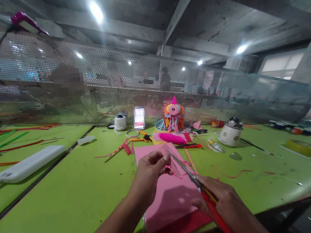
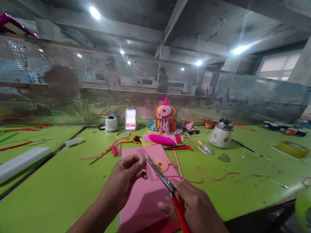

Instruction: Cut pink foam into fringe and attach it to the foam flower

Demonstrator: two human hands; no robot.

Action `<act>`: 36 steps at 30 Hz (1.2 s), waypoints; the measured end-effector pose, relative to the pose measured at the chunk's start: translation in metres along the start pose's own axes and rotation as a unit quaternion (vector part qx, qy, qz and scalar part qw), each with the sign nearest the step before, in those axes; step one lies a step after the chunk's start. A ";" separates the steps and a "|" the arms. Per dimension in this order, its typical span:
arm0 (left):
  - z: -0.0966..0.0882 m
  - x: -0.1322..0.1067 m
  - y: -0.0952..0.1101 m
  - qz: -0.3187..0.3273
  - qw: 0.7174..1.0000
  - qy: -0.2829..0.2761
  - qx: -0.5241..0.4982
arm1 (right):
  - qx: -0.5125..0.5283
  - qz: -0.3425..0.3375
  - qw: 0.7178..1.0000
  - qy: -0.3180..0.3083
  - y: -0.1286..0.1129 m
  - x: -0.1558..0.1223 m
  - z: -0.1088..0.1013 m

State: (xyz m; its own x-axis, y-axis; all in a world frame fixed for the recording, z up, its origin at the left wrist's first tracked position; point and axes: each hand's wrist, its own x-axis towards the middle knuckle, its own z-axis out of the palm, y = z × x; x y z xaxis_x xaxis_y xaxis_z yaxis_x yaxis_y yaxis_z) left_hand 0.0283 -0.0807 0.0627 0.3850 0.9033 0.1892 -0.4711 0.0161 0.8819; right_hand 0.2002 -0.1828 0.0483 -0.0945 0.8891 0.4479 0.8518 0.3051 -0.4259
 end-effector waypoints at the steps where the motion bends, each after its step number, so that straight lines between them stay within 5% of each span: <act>1: 0.001 -0.001 0.000 0.000 1.000 -0.003 -0.001 | 0.005 0.003 1.000 -0.001 -0.002 0.001 0.000; 20: 0.000 -0.002 -0.002 0.014 0.999 0.004 -0.028 | 0.050 -0.054 0.997 0.033 0.004 -0.001 0.013; 36: -0.003 0.000 0.001 0.009 1.000 0.024 -0.008 | 0.138 0.006 0.990 -0.020 0.013 -0.006 0.022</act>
State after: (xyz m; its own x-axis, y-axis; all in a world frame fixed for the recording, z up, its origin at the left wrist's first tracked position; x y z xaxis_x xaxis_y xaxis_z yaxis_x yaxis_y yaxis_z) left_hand 0.0257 -0.0796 0.0622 0.3374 0.9233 0.1834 -0.4900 0.0059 0.8717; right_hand 0.2000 -0.1770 0.0226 -0.1100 0.9042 0.4127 0.6807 0.3711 -0.6316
